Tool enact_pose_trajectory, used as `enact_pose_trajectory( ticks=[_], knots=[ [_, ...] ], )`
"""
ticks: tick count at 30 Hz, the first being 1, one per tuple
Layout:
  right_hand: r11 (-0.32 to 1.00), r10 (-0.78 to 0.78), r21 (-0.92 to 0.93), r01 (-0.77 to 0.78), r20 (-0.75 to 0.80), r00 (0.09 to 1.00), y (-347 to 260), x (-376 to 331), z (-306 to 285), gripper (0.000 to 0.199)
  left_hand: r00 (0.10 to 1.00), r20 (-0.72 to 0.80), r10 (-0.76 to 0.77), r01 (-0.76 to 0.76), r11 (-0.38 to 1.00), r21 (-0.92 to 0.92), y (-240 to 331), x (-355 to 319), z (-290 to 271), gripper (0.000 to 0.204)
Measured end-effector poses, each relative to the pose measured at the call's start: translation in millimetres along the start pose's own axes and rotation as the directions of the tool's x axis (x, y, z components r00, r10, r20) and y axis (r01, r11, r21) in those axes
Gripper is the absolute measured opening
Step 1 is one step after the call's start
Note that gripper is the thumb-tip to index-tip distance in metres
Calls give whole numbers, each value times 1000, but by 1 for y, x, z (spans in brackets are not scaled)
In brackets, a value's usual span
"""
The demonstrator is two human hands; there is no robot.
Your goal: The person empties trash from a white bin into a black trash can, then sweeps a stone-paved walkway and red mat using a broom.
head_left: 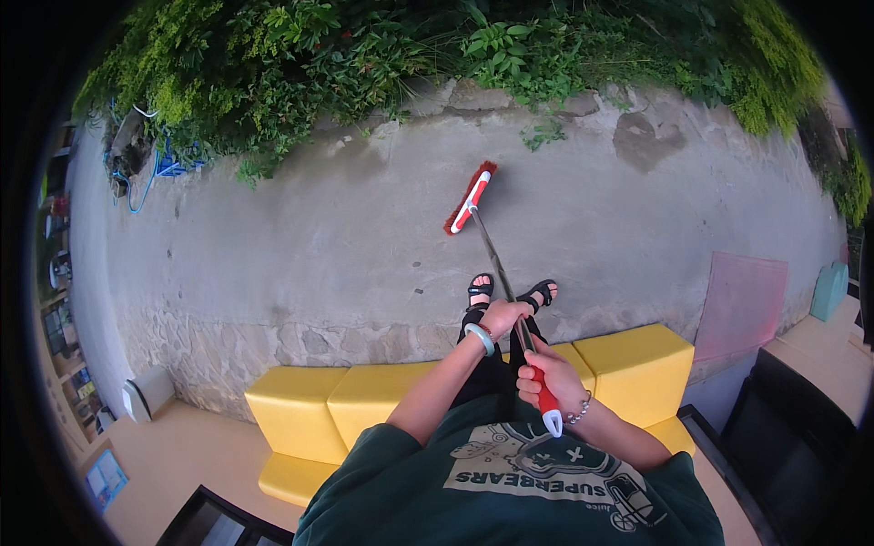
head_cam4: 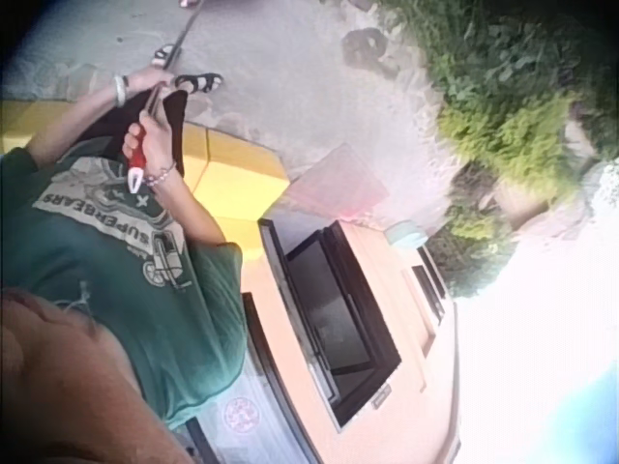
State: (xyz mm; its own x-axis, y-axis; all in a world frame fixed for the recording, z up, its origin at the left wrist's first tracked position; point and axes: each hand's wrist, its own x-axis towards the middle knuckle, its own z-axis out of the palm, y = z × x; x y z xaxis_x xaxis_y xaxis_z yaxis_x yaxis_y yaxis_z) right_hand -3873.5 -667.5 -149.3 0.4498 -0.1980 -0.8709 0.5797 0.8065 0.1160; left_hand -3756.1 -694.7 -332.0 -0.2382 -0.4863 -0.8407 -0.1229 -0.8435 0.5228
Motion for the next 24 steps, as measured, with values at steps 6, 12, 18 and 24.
enact_pose_trajectory(
  ticks=[6, 12, 18, 24],
  knots=[
    [984, 164, -94, -153, 121, 979, -12, -34, -11, 45, 977, -169, -129, 86, 966, -244, -4, -53, 12, 18],
    [919, 286, -351, -182, 272, 919, 15, 131, -37, 22, 891, -322, -319, 272, 944, -185, -92, 0, -112, 19],
    [909, 140, -416, -36, 222, 965, -20, 160, -87, 14, 928, -238, -287, 253, 953, -164, -96, 69, -77, 15],
    [979, -153, 129, 155, -24, 988, -109, -33, -198, 36, 966, 191, -176, 122, 956, 267, 5, 108, 175, 20]
  ],
)
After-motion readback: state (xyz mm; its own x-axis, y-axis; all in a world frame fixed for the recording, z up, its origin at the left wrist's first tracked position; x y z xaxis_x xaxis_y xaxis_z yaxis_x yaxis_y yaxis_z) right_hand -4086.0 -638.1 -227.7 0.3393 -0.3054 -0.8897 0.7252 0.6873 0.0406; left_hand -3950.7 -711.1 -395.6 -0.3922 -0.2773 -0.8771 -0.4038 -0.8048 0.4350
